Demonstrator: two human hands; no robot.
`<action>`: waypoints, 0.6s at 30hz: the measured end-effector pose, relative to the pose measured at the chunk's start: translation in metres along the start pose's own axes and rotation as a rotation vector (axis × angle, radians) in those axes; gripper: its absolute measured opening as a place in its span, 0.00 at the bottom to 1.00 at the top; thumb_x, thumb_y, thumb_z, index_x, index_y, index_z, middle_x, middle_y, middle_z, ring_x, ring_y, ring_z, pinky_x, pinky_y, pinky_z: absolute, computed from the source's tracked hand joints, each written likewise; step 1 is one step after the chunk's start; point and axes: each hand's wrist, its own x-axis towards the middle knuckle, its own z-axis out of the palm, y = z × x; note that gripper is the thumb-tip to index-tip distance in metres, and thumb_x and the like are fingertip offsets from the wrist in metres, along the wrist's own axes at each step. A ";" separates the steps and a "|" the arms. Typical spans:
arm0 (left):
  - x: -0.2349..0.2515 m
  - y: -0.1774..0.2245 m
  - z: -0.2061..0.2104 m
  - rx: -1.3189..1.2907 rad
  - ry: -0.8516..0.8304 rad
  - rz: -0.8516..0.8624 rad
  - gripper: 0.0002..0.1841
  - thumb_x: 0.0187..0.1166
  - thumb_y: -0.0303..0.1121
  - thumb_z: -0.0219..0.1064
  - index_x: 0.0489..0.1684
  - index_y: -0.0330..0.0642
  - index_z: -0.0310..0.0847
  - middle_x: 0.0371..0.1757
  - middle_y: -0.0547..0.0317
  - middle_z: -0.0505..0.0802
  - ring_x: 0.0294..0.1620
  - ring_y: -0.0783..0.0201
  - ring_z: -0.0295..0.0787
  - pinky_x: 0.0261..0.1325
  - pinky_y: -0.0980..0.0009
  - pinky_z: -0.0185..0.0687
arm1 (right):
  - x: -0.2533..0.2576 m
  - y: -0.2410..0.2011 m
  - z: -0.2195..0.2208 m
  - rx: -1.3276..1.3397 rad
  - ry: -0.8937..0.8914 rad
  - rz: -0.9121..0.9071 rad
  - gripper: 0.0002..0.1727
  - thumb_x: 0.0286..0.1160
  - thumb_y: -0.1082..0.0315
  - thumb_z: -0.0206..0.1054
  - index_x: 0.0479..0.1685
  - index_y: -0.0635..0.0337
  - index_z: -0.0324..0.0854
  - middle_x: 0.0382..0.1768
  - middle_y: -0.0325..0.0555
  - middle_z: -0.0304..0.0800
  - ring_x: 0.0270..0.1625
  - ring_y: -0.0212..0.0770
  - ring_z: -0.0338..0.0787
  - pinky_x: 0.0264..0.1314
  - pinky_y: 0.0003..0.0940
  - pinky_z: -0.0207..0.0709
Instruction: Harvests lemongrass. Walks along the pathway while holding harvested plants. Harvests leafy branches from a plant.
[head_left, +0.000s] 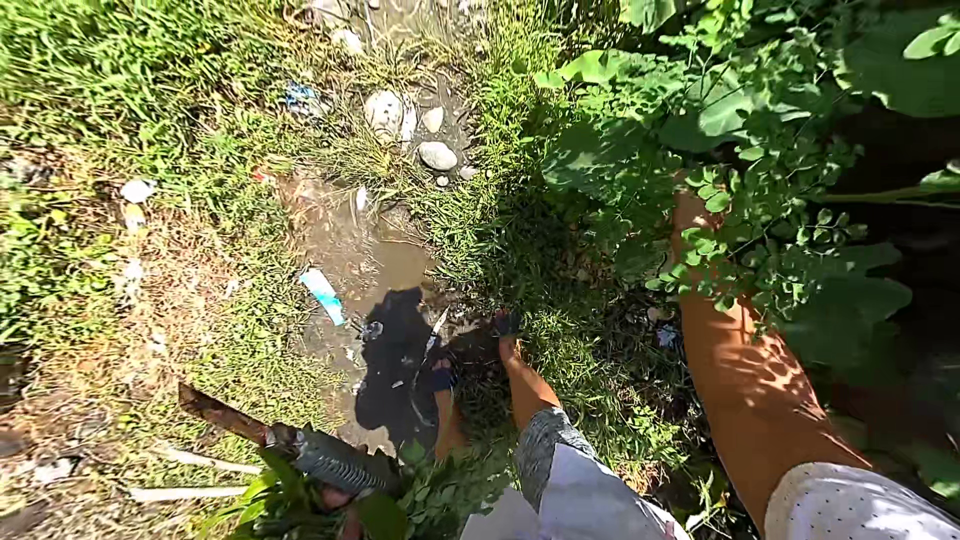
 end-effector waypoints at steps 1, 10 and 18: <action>0.000 0.005 0.003 0.004 0.010 -0.018 0.14 0.76 0.16 0.64 0.54 0.42 0.85 0.49 0.86 0.96 0.55 0.89 0.89 0.66 0.83 0.82 | 0.002 0.005 0.001 0.022 -0.014 -0.060 0.25 0.97 0.70 0.40 0.83 0.80 0.61 0.84 0.71 0.65 0.88 0.56 0.66 0.90 0.44 0.54; -0.002 -0.029 -0.023 0.068 -0.014 0.064 0.13 0.80 0.24 0.66 0.58 0.47 0.86 0.54 0.84 0.94 0.60 0.88 0.87 0.69 0.81 0.80 | 0.004 -0.005 0.007 -0.228 -0.030 -0.021 0.25 0.96 0.70 0.43 0.84 0.76 0.63 0.86 0.66 0.65 0.90 0.54 0.64 0.91 0.43 0.52; 0.004 -0.027 -0.032 0.067 0.019 -0.024 0.12 0.79 0.21 0.65 0.53 0.48 0.85 0.49 0.88 0.94 0.57 0.89 0.87 0.67 0.83 0.81 | 0.015 -0.009 0.011 -0.304 -0.076 0.009 0.26 0.96 0.68 0.45 0.85 0.75 0.61 0.88 0.65 0.62 0.91 0.54 0.61 0.92 0.43 0.50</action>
